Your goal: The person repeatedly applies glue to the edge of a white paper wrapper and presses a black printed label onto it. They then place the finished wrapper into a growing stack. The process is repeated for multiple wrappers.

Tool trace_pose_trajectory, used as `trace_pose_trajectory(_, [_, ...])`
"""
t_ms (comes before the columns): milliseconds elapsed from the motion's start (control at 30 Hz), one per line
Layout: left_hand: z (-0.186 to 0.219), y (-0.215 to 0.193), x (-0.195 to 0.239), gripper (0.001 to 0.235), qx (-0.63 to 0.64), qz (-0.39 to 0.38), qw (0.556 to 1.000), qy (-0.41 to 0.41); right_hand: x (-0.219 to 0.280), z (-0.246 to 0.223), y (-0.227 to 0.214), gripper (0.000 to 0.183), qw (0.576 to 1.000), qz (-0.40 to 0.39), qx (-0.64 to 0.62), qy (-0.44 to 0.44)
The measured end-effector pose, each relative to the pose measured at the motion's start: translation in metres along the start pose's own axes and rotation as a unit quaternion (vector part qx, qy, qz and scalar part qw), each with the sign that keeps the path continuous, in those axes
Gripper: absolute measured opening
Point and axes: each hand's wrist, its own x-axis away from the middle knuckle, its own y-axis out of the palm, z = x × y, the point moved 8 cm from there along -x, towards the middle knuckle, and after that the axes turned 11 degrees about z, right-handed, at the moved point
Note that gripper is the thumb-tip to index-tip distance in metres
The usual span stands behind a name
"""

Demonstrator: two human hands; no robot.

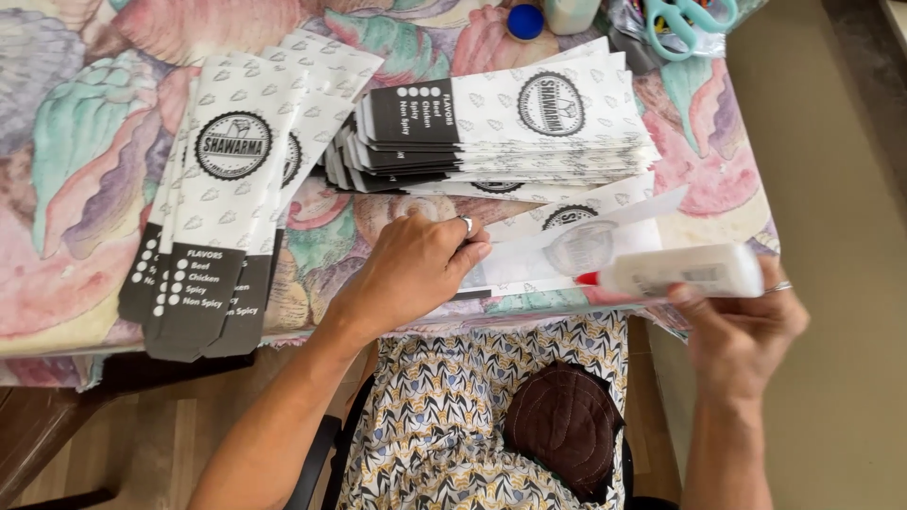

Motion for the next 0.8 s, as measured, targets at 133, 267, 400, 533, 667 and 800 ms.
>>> trace_pose_trajectory(133, [0.001, -0.008, -0.008, 0.021, 0.029, -0.026, 0.999, -0.02, 0.035, 0.011, 0.053, 0.032, 0.995, -0.057, -0.077, 0.021])
trace_pose_trajectory(267, [-0.001, -0.014, -0.016, 0.017, 0.107, -0.012, 0.994, -0.017, 0.062, 0.01, 0.101, 0.039, 0.99, -0.088, -0.111, 0.017])
trace_pose_trajectory(400, [0.0, -0.019, -0.019, 0.015, 0.143, -0.032, 0.989, -0.028, 0.082, 0.004, 0.137, 0.036, 0.983, -0.135, -0.124, 0.017])
trace_pose_trajectory(533, [0.004, -0.022, -0.01, 0.014, 0.182, -0.043, 0.981, -0.041, 0.073, -0.018, 0.131, 0.032, 0.979, -0.134, -0.155, 0.017])
trace_pose_trajectory(667, [0.015, -0.006, 0.014, 0.019, 0.08, -0.032, 0.996, 0.03, 0.06, -0.035, 0.101, 0.037, 0.972, -0.128, -0.189, 0.061])
trace_pose_trajectory(800, [0.031, 0.006, 0.043, 0.053, -0.01, 0.073, 0.977, 0.198, 0.097, -0.047, 0.127, 0.051, 0.93, -0.261, -0.227, 0.12])
